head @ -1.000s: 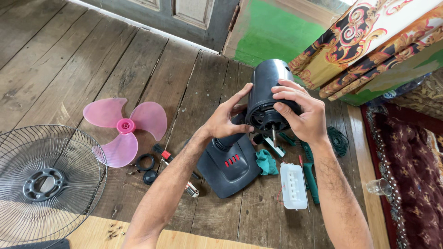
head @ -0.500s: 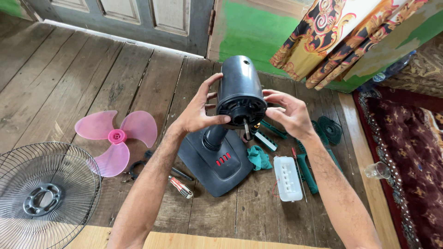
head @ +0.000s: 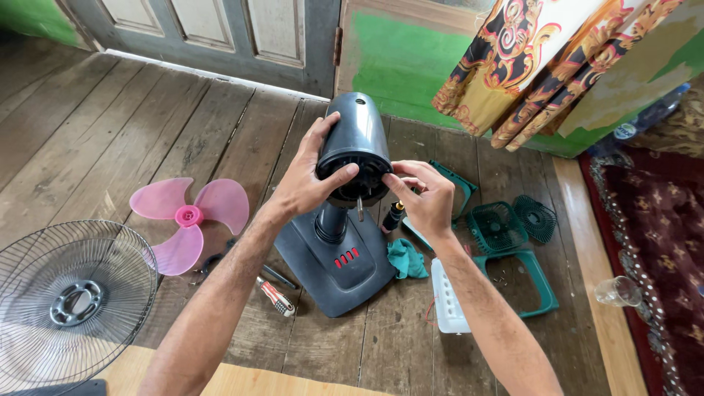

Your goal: The person services a disassembled pedestal fan on the floor. They brush dust from the fan guard and blade assembly with a brush, remove the motor housing cover from the stand, unscrew components with a screwdriver, and wipe fan parts with a cloth.

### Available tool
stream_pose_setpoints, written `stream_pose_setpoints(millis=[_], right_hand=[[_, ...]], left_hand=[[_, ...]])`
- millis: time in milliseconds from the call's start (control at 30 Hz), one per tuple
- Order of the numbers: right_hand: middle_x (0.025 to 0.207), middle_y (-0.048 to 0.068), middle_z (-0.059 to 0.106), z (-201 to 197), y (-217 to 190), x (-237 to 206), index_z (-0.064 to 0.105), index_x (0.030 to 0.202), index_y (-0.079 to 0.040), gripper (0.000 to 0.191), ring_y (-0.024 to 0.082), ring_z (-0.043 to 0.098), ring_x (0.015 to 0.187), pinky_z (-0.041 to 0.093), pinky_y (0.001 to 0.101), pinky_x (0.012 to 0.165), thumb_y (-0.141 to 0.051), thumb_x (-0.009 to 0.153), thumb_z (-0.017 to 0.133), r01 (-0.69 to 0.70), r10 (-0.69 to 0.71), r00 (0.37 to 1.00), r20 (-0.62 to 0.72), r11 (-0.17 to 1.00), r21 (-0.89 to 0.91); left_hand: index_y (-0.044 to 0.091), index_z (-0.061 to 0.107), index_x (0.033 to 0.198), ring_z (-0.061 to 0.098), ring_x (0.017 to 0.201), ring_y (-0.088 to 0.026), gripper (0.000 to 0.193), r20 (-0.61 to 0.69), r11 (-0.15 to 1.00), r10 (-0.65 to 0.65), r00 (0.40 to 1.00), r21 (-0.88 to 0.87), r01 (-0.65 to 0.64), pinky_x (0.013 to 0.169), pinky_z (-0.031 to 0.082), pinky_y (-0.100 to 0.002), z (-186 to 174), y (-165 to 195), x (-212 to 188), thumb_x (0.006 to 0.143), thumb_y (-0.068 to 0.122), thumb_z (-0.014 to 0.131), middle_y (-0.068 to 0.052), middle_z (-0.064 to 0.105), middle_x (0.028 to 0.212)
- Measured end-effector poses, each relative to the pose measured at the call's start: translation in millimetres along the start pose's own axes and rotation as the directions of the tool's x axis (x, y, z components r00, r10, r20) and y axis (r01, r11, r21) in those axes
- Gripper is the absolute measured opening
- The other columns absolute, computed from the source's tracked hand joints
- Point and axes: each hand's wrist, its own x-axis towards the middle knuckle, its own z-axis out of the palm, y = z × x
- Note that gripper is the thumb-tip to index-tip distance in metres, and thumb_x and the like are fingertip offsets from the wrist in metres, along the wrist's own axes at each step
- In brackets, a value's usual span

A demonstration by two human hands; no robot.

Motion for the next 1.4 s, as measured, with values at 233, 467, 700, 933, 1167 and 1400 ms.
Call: stream_pose_setpoints(millis=[233, 467, 700, 933, 1167, 1400], right_hand=[[0.107, 0.006, 0.074, 2, 5, 7, 0.074, 0.112, 0.001, 0.02, 0.01, 0.071, 0.094, 0.061, 0.025, 0.081, -0.01, 0.096, 0.078, -0.023, 0.024, 1.0, -0.01, 0.999, 0.039], [0.103, 0.005, 0.075, 1, 4, 7, 0.075, 0.114, -0.003, 0.026, 0.011, 0.072, 0.092, 0.06, 0.0256, 0.076, -0.019, 0.095, 0.08, 0.077, -0.078, 0.997, -0.004, 0.995, -0.065], [0.107, 0.007, 0.071, 6, -3, 1, 0.071, 0.114, -0.002, 0.022, 0.015, 0.072, 0.095, 0.059, 0.0279, 0.076, -0.016, 0.097, 0.077, 0.129, -0.129, 0.992, 0.013, 0.991, -0.038], [0.11, 0.009, 0.067, 2, -2, -1, 0.064, 0.116, 0.0, 0.021, 0.018, 0.071, 0.099, 0.061, 0.0314, 0.081, -0.013, 0.1, 0.071, 0.195, -0.187, 0.979, 0.082, 0.974, -0.112], [0.112, 0.006, 0.071, 2, 22, 0, 0.064, 0.12, -0.003, 0.029, 0.016, 0.07, 0.104, 0.059, 0.0311, 0.078, -0.016, 0.097, 0.077, -0.061, 0.062, 0.994, 0.089, 0.998, -0.014], [0.148, 0.007, 0.051, -4, 55, 16, 0.042, 0.151, -0.013, 0.09, 0.021, 0.06, 0.128, 0.063, 0.0345, 0.091, -0.019, 0.076, 0.09, -0.263, 0.165, 0.886, 0.434, 0.948, 0.177]], left_hand=[[0.022, 0.031, 0.161, 0.032, 0.154, -0.041, 0.1, -0.141, 0.983, -0.128, 0.982, 0.114, 0.145, 0.122, 0.034, -0.049, 13, 21, -7, 0.081, 0.057, 0.08, -0.027, 0.025, 0.166], [0.023, 0.028, 0.162, 0.034, 0.153, -0.042, 0.098, -0.164, 0.981, -0.129, 0.978, 0.123, 0.15, 0.121, 0.035, -0.048, 16, 27, -9, 0.085, 0.052, 0.08, -0.029, 0.025, 0.166], [0.027, 0.049, 0.155, 0.041, 0.151, -0.042, 0.062, -0.233, 0.994, -0.02, 0.972, 0.098, 0.043, 0.117, 0.045, -0.044, 25, 38, -28, 0.098, 0.035, 0.073, -0.03, 0.022, 0.169], [0.025, 0.057, 0.146, 0.05, 0.146, -0.039, 0.053, -0.267, 0.996, 0.06, 0.962, 0.083, -0.039, 0.111, 0.052, -0.041, 33, 46, -36, 0.096, 0.02, 0.072, -0.027, 0.026, 0.169], [0.025, 0.056, 0.147, 0.047, 0.147, -0.042, 0.053, -0.279, 0.989, 0.068, 0.958, 0.142, -0.029, 0.114, 0.049, -0.043, 33, 42, -31, 0.097, 0.019, 0.072, -0.026, 0.031, 0.167], [0.022, 0.055, 0.145, 0.051, 0.138, -0.041, 0.063, -0.252, 0.963, 0.008, 0.968, 0.262, 0.061, 0.111, 0.047, -0.045, 16, 45, -19, 0.088, 0.039, 0.077, -0.024, 0.041, 0.154]])
